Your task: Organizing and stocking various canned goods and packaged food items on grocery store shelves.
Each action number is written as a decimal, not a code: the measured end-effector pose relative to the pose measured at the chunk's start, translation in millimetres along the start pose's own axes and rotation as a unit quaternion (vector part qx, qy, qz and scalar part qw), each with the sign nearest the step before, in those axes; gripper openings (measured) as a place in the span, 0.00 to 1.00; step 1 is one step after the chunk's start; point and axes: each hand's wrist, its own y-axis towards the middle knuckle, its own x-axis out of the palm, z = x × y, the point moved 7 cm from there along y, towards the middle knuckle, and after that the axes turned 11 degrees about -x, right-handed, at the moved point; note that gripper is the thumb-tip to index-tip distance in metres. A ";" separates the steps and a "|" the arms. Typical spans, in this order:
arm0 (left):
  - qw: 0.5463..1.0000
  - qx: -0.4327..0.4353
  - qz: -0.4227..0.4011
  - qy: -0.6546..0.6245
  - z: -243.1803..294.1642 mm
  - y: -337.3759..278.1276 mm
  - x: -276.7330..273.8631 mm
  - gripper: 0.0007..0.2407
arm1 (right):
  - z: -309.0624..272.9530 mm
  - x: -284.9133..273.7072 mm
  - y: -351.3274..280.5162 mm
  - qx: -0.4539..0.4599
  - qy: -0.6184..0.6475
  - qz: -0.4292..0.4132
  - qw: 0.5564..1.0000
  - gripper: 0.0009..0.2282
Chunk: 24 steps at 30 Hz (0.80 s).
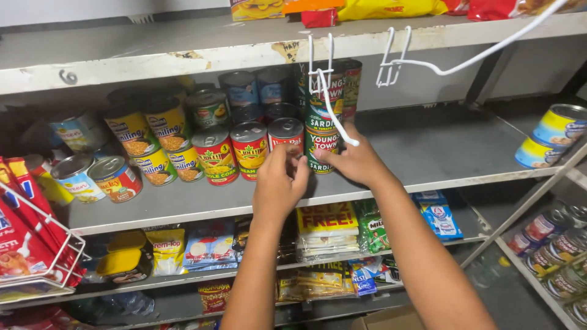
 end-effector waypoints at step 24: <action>0.992 0.119 -0.041 -0.009 118.9 44.2 140.2 0.31 | 14.8 -130.0 -63.3 0.022 -0.029 0.002 0.999 0.30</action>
